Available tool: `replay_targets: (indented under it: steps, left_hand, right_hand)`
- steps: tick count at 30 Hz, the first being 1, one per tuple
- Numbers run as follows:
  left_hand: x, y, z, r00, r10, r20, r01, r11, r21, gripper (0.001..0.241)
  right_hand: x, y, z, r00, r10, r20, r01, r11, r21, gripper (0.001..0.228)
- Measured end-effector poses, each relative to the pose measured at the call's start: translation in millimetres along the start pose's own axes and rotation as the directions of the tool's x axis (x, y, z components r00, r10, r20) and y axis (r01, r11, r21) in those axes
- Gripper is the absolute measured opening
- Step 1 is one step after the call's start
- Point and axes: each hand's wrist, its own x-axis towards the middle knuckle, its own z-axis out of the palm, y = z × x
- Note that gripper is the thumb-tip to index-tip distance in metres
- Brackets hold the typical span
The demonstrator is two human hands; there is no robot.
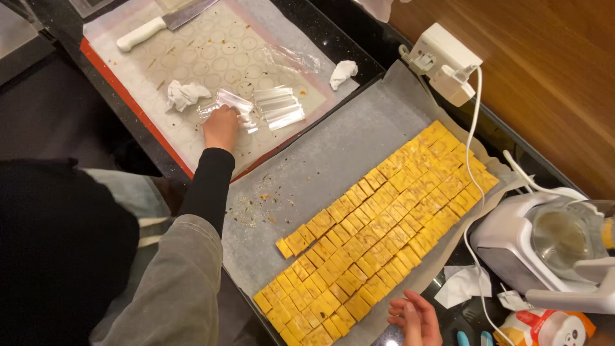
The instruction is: Inspecting and handling small yellow food squares on a tray in a bakery kitchen.
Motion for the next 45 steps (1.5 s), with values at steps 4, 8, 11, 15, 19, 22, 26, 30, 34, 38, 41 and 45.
replay_targets:
  steps: [4,8,11,15,19,22,26,30,34,38,41,45]
  left_hand:
    - [-3,-9,10,1.000,0.006,-0.008,-0.006,0.995,-0.095,0.012]
    - [-7,-11,15,0.998,0.055,-0.001,-0.055,0.998,0.030,0.016]
    - [-9,-11,14,0.992,0.119,-0.048,-0.112,0.984,0.138,0.017]
    - [-42,38,-83,0.906,-0.323,0.275,0.424,0.712,-0.560,0.051]
    - [-29,8,-17,0.997,0.038,-0.069,-0.038,0.999,0.004,0.016]
    - [-36,15,-35,0.944,-0.274,0.183,0.328,0.826,-0.458,0.042]
    - [-25,-6,-8,0.998,0.050,-0.029,-0.048,0.996,0.079,0.025]
    - [-31,-12,-37,0.996,0.086,-0.013,-0.086,0.996,-0.020,0.025]
    - [-57,14,-60,0.936,0.155,-0.316,-0.279,0.874,-0.398,0.022]
    - [-142,69,-112,0.976,-0.072,-0.204,-0.121,0.603,-0.789,0.014]
    - [-227,125,-176,0.994,-0.095,-0.055,-0.010,0.419,-0.908,0.022]
    - [-327,174,-217,0.991,0.061,0.121,0.119,0.037,-0.992,0.030]
  right_hand:
    - [1,0,5,1.000,0.005,0.011,-0.004,1.000,-0.026,0.026]
    - [1,4,8,0.997,0.039,0.059,-0.039,0.999,-0.008,0.030]
    - [-4,3,7,0.998,0.013,0.054,-0.013,1.000,0.003,0.029]
    - [4,18,-6,0.996,-0.053,0.067,0.051,0.998,0.036,0.028]
    - [8,31,-18,0.993,-0.103,0.049,0.100,0.993,0.070,0.027]
    - [0,30,-21,0.996,-0.074,0.049,0.070,0.994,0.085,0.028]
    - [-10,25,-25,0.998,-0.017,0.054,0.014,0.999,0.045,0.029]
    - [1,40,-28,0.995,-0.021,0.100,0.015,0.998,0.062,0.030]
    - [-11,23,-16,0.991,0.015,0.133,-0.025,0.997,0.072,0.031]
    - [-30,4,1,0.971,-0.032,0.235,0.032,0.999,0.006,0.027]
    - [-44,-3,9,0.939,-0.122,0.321,0.120,0.992,0.027,0.026]
    - [-57,-11,9,0.846,-0.281,0.453,0.266,0.959,0.098,0.028]
